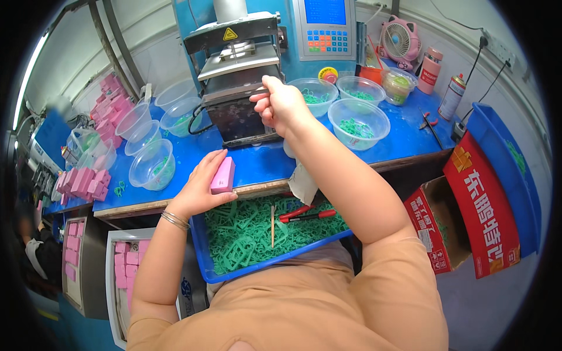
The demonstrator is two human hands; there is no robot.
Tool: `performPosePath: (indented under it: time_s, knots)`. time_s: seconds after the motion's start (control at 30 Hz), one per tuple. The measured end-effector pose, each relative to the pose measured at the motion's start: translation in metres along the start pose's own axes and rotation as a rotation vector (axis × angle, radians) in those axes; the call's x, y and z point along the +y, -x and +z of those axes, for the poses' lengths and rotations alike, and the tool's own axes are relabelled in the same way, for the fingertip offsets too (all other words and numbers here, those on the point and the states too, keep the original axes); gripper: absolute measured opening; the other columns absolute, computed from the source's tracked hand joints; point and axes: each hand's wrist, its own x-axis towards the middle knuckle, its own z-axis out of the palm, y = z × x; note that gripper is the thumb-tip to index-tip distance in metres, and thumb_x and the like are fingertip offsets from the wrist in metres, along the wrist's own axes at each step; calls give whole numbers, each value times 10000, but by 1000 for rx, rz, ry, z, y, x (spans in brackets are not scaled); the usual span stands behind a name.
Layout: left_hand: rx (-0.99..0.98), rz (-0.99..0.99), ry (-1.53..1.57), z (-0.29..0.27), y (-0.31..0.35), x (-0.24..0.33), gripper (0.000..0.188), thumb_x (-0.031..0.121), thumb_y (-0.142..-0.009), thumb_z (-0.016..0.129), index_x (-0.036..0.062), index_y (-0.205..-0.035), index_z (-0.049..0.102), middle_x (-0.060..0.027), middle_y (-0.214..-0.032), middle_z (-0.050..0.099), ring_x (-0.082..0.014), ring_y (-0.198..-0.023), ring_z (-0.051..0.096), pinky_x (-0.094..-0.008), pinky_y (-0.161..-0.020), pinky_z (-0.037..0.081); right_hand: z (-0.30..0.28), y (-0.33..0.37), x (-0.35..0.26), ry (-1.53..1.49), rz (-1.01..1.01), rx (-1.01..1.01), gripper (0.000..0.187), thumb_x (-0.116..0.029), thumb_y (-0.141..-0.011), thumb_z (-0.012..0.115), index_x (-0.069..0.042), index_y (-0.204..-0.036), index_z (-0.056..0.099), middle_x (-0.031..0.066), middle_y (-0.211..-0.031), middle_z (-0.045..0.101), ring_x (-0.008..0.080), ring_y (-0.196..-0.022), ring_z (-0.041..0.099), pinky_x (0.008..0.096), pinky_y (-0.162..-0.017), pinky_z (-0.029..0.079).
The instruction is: Assembling small colorful toy figurines using a silicone mold and a small heat press.
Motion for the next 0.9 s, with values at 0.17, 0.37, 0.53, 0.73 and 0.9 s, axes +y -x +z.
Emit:
performPosePath:
  time_s: [0.17,0.37,0.53,0.73,0.9]
  knots:
    - [1,-7,6,0,0,2,892,348,-629,750,48,-1347,314,-159,-1358,325,-345,-1239,346,-407,-1021,293,-3,-2,2,-52,20,-51,424,-379,-883,455,-25,-655,504,3,-421,373,109,-339,279,270,-359,230]
    - [48,20,-12,6,-2,2,910,321,-623,750,20,-1350,292,-187,-1343,334,-353,-1239,345,-399,-1026,290,-2,-13,0,-56,30,-84,408,-363,-874,446,-54,-607,442,-8,-408,307,107,-326,248,276,-348,203]
    - [84,1,-17,9,-1,-11,887,308,-617,759,1,-1318,312,-202,-1295,373,-364,-1207,372,-409,-1007,319,3,-24,8,-31,16,-84,382,-347,-858,466,-62,-604,452,-7,-406,314,109,-319,268,270,-339,224]
    - [509,147,-125,34,44,30,772,120,-540,778,38,-1209,402,-172,-1165,438,-353,-1066,448,-410,-895,382,-23,-28,-7,0,1,-226,405,-395,-885,495,-126,-583,458,-59,-392,305,81,-327,254,259,-353,207]
    - [673,86,-363,37,139,-13,810,88,-516,781,46,-1216,376,-160,-1166,440,-344,-1085,435,-424,-923,371,-9,-18,-1,3,-2,-196,427,-380,-920,454,-122,-580,454,-51,-390,294,71,-313,230,224,-340,192]
